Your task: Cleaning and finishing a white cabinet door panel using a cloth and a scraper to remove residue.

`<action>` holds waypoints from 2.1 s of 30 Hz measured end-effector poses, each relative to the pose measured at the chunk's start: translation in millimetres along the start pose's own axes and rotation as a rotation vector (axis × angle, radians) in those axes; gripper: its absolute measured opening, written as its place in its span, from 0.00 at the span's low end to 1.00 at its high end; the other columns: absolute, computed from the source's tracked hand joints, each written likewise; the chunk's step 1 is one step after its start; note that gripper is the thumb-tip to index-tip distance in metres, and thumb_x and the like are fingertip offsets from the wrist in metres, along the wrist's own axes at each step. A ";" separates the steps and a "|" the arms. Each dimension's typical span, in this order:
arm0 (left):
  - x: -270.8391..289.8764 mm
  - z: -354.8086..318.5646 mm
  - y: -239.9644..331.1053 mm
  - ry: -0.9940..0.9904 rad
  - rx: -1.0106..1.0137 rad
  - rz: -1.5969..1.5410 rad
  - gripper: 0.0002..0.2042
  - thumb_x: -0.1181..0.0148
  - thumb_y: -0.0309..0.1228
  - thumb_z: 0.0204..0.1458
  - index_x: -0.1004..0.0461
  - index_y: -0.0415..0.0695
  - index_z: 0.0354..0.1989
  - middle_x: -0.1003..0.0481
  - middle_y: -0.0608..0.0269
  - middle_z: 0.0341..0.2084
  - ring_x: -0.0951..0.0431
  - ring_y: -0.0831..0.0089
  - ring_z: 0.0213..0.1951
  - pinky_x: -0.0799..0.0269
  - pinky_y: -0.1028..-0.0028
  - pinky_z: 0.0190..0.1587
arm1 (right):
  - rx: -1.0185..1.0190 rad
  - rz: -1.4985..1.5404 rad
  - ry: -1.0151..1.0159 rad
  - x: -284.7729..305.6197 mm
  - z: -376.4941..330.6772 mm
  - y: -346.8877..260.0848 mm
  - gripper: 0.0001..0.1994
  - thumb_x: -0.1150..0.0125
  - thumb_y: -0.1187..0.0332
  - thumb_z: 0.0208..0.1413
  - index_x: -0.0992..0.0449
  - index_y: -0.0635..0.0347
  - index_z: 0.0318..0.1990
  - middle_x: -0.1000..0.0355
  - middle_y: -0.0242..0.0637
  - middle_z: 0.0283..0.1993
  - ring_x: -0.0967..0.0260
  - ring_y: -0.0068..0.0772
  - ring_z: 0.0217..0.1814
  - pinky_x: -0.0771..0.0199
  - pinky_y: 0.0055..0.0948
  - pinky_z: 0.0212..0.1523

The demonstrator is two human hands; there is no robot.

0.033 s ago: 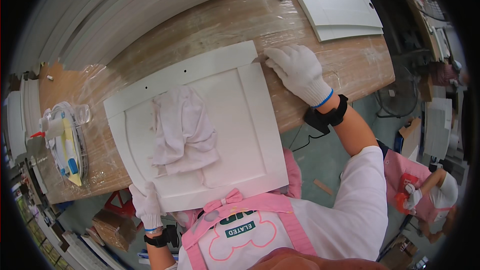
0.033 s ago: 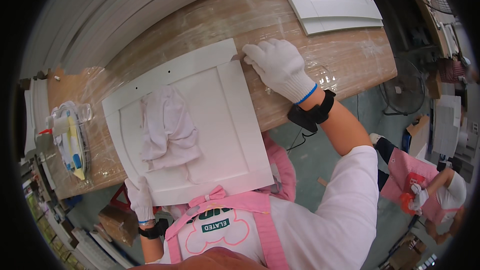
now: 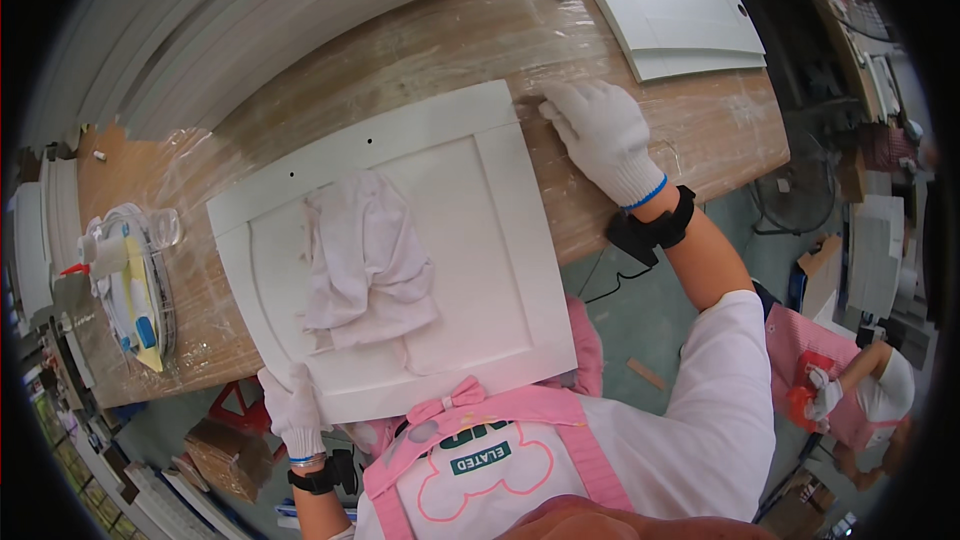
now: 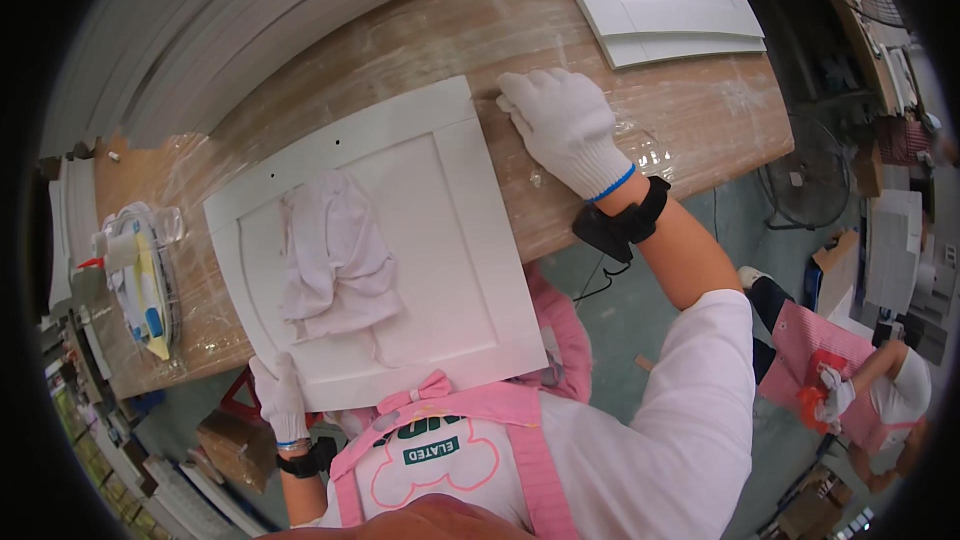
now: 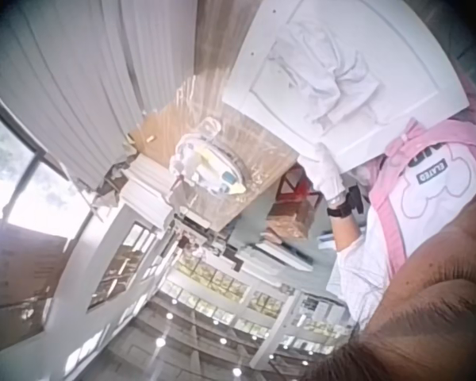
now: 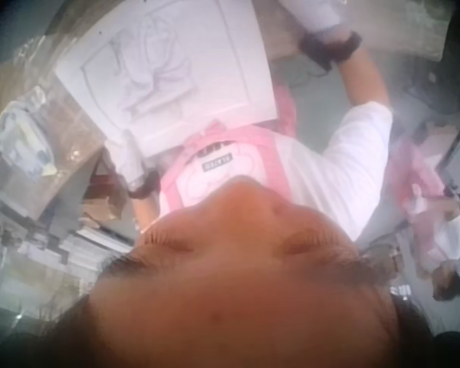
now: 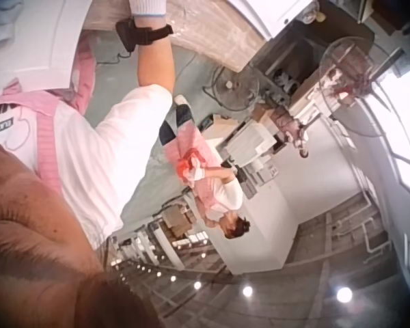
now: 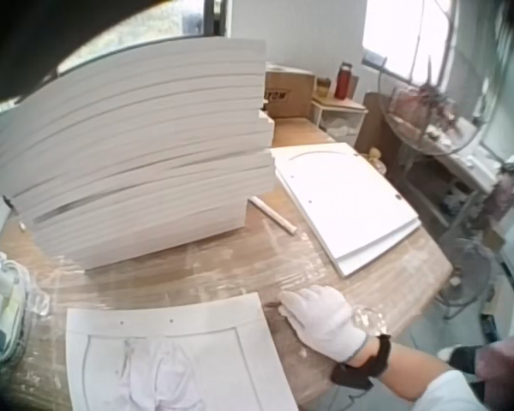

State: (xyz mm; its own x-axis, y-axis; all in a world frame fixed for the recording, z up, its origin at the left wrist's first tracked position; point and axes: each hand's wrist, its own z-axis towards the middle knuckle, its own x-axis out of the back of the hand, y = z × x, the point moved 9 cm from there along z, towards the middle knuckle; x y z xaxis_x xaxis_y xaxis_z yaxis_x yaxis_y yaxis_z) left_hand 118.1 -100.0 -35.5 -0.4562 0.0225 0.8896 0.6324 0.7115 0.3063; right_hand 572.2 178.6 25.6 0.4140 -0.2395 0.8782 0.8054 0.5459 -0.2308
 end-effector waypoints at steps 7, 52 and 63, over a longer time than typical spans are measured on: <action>1.4 -0.3 2.2 -0.012 0.027 0.041 0.22 0.46 0.42 0.59 0.33 0.35 0.51 0.24 0.41 0.43 0.25 0.44 0.45 0.32 0.54 0.49 | -0.075 0.025 -0.085 -10.7 0.6 5.4 0.09 0.40 0.67 0.58 0.23 0.53 0.45 0.26 0.37 0.31 0.27 0.45 0.37 0.27 0.42 0.39; 5.1 -0.3 2.6 -0.036 0.095 0.128 0.25 0.45 0.49 0.55 0.34 0.40 0.52 0.23 0.40 0.43 0.24 0.40 0.47 0.31 0.50 0.46 | 0.094 0.180 -0.171 -32.4 13.0 0.4 0.10 0.45 0.61 0.61 0.24 0.56 0.36 0.24 0.41 0.34 0.27 0.48 0.40 0.28 0.45 0.42; 7.8 -1.5 5.0 -0.020 0.082 0.170 0.22 0.46 0.44 0.58 0.33 0.38 0.51 0.23 0.38 0.41 0.23 0.42 0.45 0.30 0.52 0.47 | 0.054 0.145 -0.183 -34.6 20.7 -7.0 0.10 0.47 0.61 0.62 0.24 0.56 0.37 0.23 0.43 0.36 0.26 0.51 0.41 0.28 0.47 0.42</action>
State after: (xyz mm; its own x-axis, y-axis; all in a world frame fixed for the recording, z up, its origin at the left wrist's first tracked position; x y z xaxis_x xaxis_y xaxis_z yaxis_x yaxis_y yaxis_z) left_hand 118.6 -97.3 -26.5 -0.3598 0.1602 0.9192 0.6484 0.7513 0.1229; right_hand 543.5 199.7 5.5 0.4359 -0.0083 0.9000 0.7175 0.6069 -0.3419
